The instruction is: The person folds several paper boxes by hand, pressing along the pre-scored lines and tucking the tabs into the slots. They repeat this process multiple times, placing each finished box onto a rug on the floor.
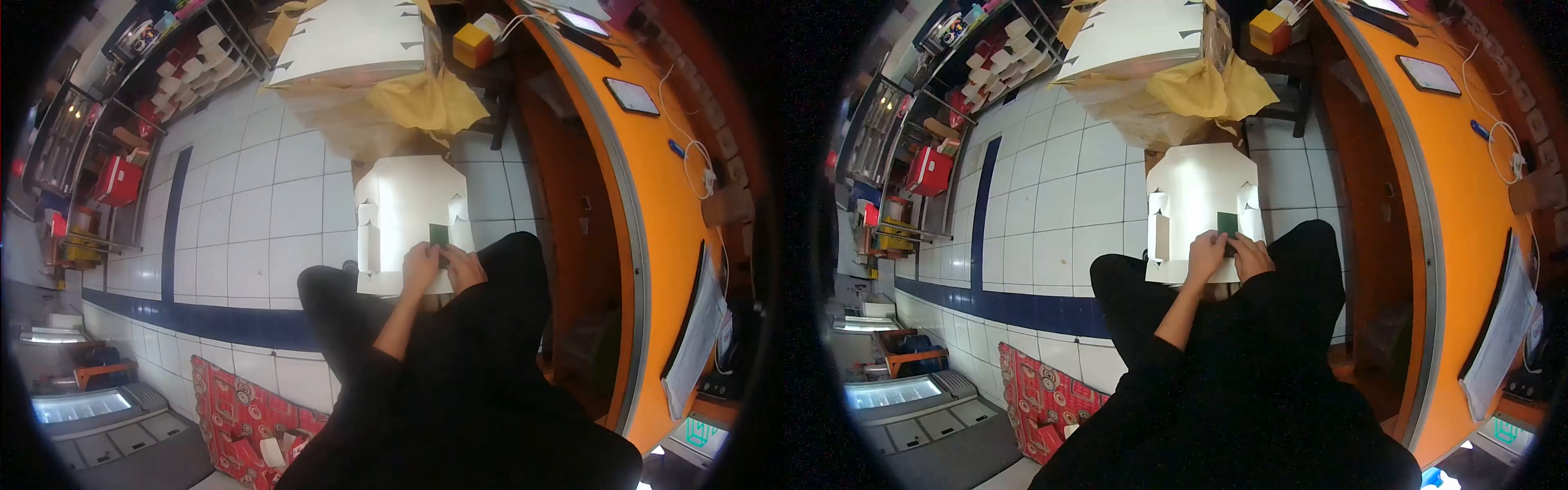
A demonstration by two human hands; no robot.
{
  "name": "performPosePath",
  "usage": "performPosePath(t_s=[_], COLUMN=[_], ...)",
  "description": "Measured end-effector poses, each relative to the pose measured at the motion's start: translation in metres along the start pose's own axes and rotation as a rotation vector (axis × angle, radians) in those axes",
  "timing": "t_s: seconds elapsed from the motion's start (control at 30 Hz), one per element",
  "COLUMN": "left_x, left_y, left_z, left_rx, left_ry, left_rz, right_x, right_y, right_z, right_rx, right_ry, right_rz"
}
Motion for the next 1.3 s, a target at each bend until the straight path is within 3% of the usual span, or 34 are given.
performPosePath(t_s=[0.07, 0.1, 0.13, 0.2, 0.3, 0.33, 0.4, 0.47, 0.53, 0.6, 0.63, 0.7, 0.8, 1.03, 1.1, 1.2, 1.23, 1.3], left_x=[0.011, 0.011, 0.010, 0.004, -0.019, -0.047, -0.108, -0.161, -0.200, -0.216, -0.211, -0.199, -0.202, -0.194, -0.193, -0.188, -0.187, -0.186], left_y=[0.007, 0.008, 0.008, 0.005, -0.008, -0.019, -0.044, -0.067, -0.095, -0.127, -0.140, -0.155, -0.153, -0.155, -0.161, -0.169, -0.167, -0.166], left_z=[-0.008, -0.012, -0.018, -0.028, -0.009, 0.010, 0.032, 0.025, 0.014, -0.027, -0.043, -0.073, -0.071, -0.087, -0.094, -0.149, -0.149, -0.138], left_rx=[-0.021, -0.124, -0.227, -0.260, -0.039, 0.068, 0.118, 0.238, 0.199, 0.035, 0.053, -0.246, -0.273, -0.228, -0.302, -0.366, -0.231, -0.309], left_ry=[-0.007, -0.115, -0.220, -0.187, -0.219, -0.151, -0.073, 0.040, 0.339, 0.516, 0.510, -0.209, -0.065, -0.201, -0.486, -0.464, -0.415, -0.476], left_rz=[-0.091, -0.092, -0.092, -0.133, -0.040, 0.040, 0.183, 0.377, 0.518, 0.604, 0.593, 0.401, 0.320, 0.234, 0.222, 0.212, 0.164, 0.176], right_x=[-0.010, -0.026, -0.046, -0.095, -0.134, -0.121, -0.097, -0.097, -0.093, -0.098, -0.105, -0.117, -0.119, -0.124, -0.122, -0.113, -0.114, -0.122], right_y=[-0.006, -0.010, -0.016, -0.041, -0.100, -0.124, -0.145, -0.143, -0.143, -0.139, -0.135, -0.129, -0.125, -0.116, -0.114, -0.119, -0.122, -0.122], right_z=[0.003, -0.001, 0.000, -0.002, 0.022, 0.067, 0.104, 0.114, 0.111, 0.108, 0.098, 0.071, 0.063, 0.053, 0.060, 0.072, 0.074, 0.076], right_rx=[-0.052, 0.073, 0.077, 0.157, 0.533, 0.664, 0.840, 0.821, 0.821, 0.896, 0.906, 0.939, 0.893, 0.793, 0.774, 0.730, 0.717, 0.707], right_ry=[0.013, 0.068, 0.002, -0.110, -0.192, -0.038, 0.576, 0.594, 0.619, 0.487, 0.488, 0.194, 0.099, -0.132, -0.114, -0.081, -0.006, 0.059], right_rz=[0.230, 0.228, 0.366, 0.550, 0.645, 0.538, 0.463, 0.449, 0.455, 0.478, 0.497, 0.436, 0.403, 0.372, 0.363, 0.434, 0.449, 0.484])
Point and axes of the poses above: each hand's wrist, its own y-axis towards the middle knuckle, its own x-axis out of the palm, z = x × y, the point moved 4 cm from there along y, towards the middle knuckle, and after that the axes turned 9 degrees about z, right-handed, at the moved point
